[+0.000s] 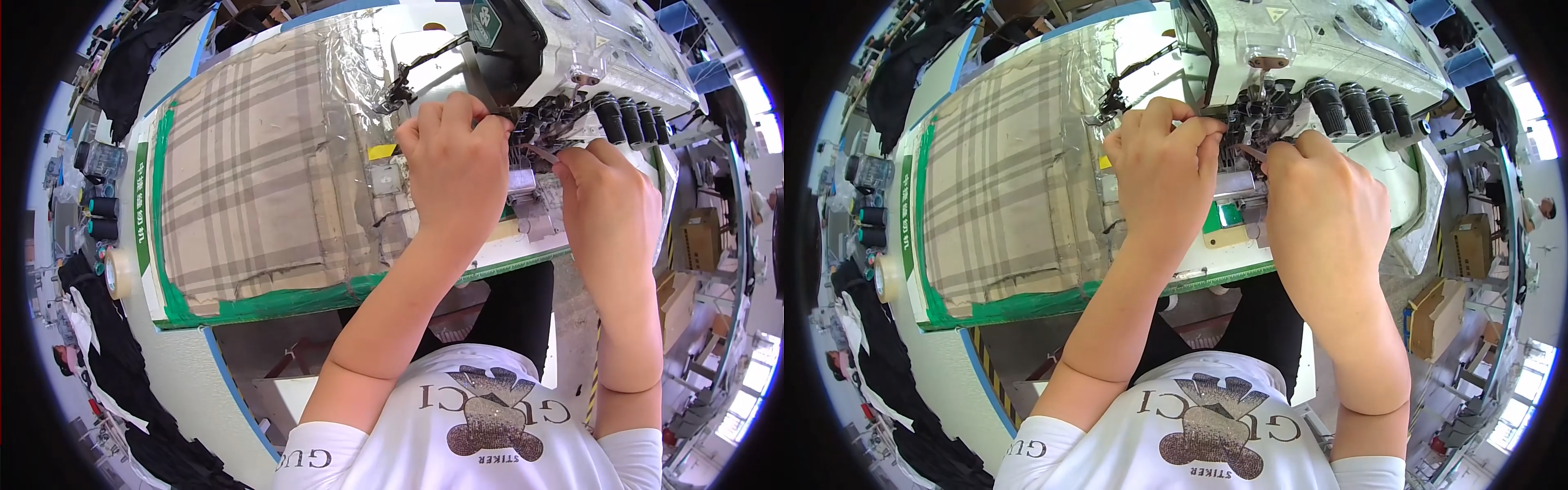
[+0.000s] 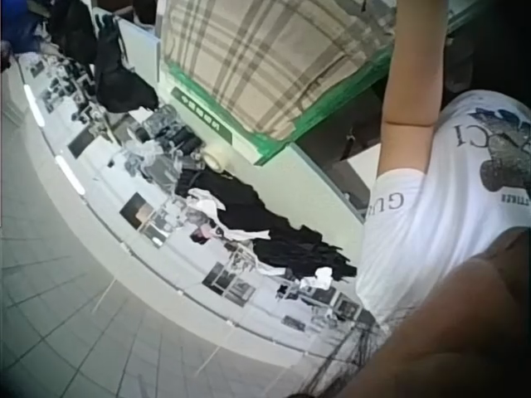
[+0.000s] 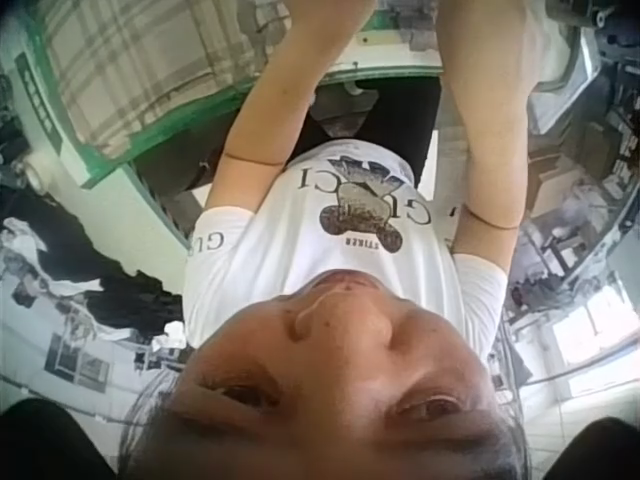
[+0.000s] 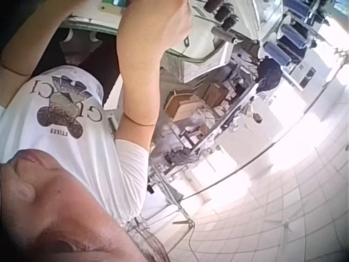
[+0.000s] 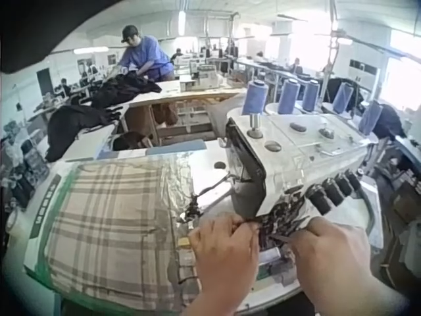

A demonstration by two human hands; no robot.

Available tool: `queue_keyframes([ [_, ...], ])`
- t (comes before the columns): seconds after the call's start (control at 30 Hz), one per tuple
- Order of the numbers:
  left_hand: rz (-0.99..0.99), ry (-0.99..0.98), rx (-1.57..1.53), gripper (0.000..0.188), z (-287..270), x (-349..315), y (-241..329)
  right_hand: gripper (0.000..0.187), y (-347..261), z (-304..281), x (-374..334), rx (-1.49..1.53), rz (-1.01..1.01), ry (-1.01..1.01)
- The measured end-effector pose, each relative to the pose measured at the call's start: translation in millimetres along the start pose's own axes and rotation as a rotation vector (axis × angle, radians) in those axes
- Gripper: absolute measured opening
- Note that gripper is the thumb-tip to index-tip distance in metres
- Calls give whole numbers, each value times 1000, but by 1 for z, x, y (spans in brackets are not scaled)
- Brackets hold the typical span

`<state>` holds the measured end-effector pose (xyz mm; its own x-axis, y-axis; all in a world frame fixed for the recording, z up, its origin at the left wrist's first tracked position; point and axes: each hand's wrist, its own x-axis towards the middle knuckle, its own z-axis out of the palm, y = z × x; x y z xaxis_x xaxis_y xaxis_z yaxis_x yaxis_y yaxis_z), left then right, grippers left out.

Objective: Threading an industrial overlock sewing machine using tweezers.

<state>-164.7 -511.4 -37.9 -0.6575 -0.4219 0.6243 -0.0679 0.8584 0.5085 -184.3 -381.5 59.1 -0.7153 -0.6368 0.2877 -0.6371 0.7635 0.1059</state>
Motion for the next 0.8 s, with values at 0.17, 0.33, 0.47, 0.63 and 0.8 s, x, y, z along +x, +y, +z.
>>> queue_keyframes([
  [0.17,-1,-2,-6,4,0,0,-1,7,-1,0,0,-14,9,5],
  [0.33,0,3,-13,4,0,-1,-1,7,-1,1,2,-6,14,13],
  [0.47,4,11,-12,4,0,0,0,7,-1,1,2,-20,10,5],
  [0.63,-5,6,-15,4,0,0,0,6,-1,0,2,-30,9,-8],
  [0.8,6,12,-12,3,0,0,-1,5,-1,0,3,-42,-5,2],
])
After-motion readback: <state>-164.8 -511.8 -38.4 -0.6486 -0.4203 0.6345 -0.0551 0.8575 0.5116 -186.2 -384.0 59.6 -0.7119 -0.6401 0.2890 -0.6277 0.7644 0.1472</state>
